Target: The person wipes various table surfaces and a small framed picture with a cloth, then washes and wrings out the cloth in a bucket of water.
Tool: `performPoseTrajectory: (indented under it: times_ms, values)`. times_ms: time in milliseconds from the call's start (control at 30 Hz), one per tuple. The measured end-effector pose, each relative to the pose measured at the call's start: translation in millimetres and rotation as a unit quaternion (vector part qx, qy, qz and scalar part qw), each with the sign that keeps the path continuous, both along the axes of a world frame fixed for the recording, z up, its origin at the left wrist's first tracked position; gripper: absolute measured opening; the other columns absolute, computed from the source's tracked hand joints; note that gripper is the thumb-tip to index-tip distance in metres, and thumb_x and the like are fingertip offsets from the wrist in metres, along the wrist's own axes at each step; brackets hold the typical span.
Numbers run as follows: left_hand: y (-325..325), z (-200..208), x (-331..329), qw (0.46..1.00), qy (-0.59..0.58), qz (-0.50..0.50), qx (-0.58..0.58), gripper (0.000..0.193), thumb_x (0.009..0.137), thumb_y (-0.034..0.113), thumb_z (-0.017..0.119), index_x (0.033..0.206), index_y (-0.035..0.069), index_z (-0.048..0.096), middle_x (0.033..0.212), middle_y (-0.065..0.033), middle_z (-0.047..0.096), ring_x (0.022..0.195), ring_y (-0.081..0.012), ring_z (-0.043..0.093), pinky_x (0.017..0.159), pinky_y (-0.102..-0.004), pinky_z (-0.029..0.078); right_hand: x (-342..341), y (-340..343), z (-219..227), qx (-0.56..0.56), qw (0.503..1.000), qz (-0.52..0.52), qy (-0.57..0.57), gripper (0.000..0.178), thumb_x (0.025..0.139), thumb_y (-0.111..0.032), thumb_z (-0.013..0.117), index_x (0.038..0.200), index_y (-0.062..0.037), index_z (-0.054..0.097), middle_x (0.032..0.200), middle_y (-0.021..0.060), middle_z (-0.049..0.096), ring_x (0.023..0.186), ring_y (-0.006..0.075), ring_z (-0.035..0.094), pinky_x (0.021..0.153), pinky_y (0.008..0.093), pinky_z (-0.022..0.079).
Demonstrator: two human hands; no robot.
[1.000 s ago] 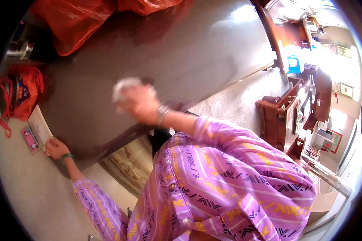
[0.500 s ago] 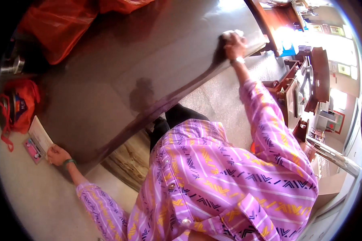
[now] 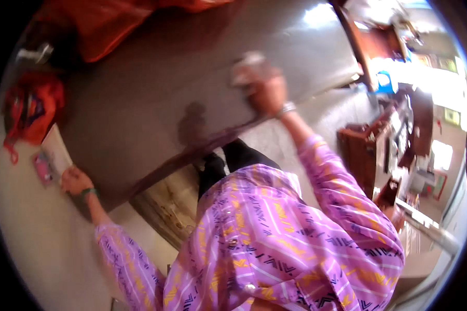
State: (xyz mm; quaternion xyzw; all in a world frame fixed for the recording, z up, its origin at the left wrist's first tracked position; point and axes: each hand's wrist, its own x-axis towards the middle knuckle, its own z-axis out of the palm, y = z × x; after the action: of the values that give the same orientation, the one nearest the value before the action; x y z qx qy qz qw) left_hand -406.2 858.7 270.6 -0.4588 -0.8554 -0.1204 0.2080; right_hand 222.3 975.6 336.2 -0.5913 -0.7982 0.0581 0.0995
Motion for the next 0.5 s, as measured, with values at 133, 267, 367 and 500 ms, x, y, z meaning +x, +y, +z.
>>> performPoseTrajectory:
  times_ms: [133,267,367,500]
  values:
    - [12.8,9.5,36.3,1.000,-0.002,0.004,0.022,0.029,0.082,0.031,0.053,0.092,0.006,0.061,0.090,-0.0151,0.061,0.087,-0.0344,0.056,0.074,-0.0447,0.045,43.6,52.3,-2.7,0.065,0.977,-0.190,0.066,0.041,0.074,-0.016,0.061,0.113,-0.0284,0.057,0.108,0.0145,0.050,0.093,0.0349,0.053,0.076,0.0437,0.050]
    - [-0.7,9.9,28.1,0.996,-0.011,-0.025,0.079,0.016,0.077,0.024,0.057,0.087,0.012,0.054,0.087,-0.0084,0.058,0.081,-0.0309,0.055,0.067,-0.0442,0.045,-87.0,65.2,-5.4,0.091,0.992,-0.079,0.037,0.042,0.076,-0.012,0.055,0.114,-0.0298,0.055,0.108,0.0158,0.047,0.098,0.0374,0.050,0.078,0.0451,0.049]
    - [4.2,15.4,38.5,0.995,-0.023,-0.037,0.090,0.016,0.077,0.024,0.057,0.087,0.011,0.054,0.087,-0.0081,0.057,0.081,-0.0308,0.055,0.067,-0.0440,0.045,-180.5,99.8,-1.8,0.076,0.996,-0.029,0.037,0.043,0.075,-0.015,0.058,0.116,-0.0272,0.054,0.106,0.0170,0.049,0.097,0.0377,0.050,0.077,0.0452,0.048]
    - [1.5,21.1,43.7,0.994,-0.018,-0.021,0.101,0.016,0.078,0.022,0.058,0.088,0.011,0.053,0.089,-0.0079,0.057,0.081,-0.0304,0.055,0.067,-0.0450,0.044,-309.1,105.6,-13.8,0.074,0.994,0.077,-0.030,0.044,0.077,-0.017,0.055,0.119,-0.0270,0.052,0.119,0.0147,0.048,0.103,0.0332,0.049,0.078,0.0431,0.048]
